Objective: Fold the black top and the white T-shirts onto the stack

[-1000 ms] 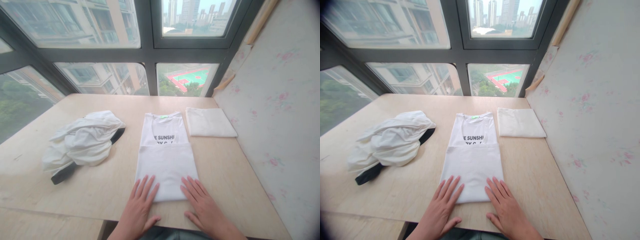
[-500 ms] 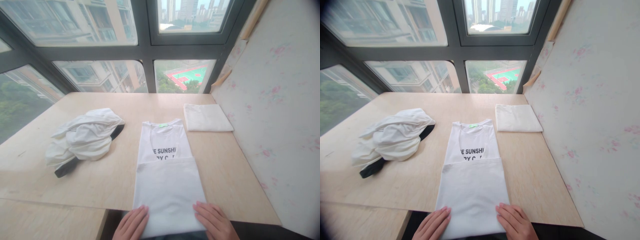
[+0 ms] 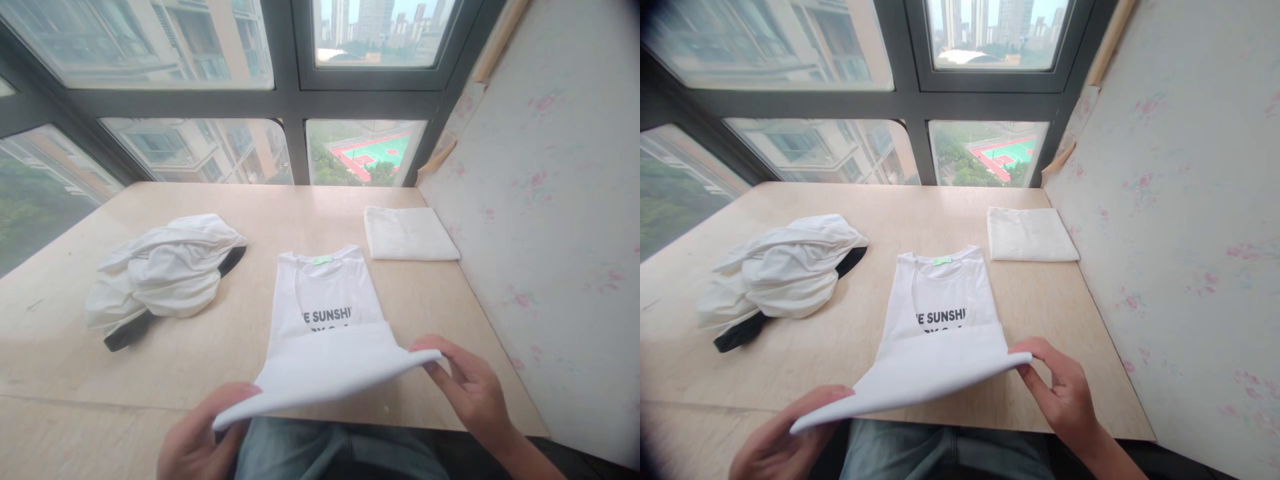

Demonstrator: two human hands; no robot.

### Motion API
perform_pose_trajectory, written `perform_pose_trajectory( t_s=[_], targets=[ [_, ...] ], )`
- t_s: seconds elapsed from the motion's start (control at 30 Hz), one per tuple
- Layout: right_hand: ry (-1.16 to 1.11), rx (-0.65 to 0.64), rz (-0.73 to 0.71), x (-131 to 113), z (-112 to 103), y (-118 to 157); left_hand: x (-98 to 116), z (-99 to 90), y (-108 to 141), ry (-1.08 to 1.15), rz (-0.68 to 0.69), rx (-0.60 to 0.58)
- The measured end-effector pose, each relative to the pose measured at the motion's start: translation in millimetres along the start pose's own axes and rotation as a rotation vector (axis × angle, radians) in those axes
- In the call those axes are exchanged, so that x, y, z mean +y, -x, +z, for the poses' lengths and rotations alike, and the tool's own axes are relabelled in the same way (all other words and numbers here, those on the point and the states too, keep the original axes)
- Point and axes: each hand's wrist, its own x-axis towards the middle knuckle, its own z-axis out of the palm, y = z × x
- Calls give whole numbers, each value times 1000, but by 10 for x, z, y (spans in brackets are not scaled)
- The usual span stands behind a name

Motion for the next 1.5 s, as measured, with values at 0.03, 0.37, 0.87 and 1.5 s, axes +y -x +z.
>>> perform_pose_trajectory(
  t_s=[0.03,0.37,0.87,1.5],
  targets=[
    [-21,48,23,-51,20,-224,30,37,-213,1,-25,72],
    [78,78,261,694,914,-2298,-600,1040,-2379,18,-226,-9],
    [209,79,192,991,1064,-1072,-568,997,-1187,-218,-386,-151],
    [-304,-241,665,630,707,-450,-320,650,-707,286,-761,-311]
  ],
)
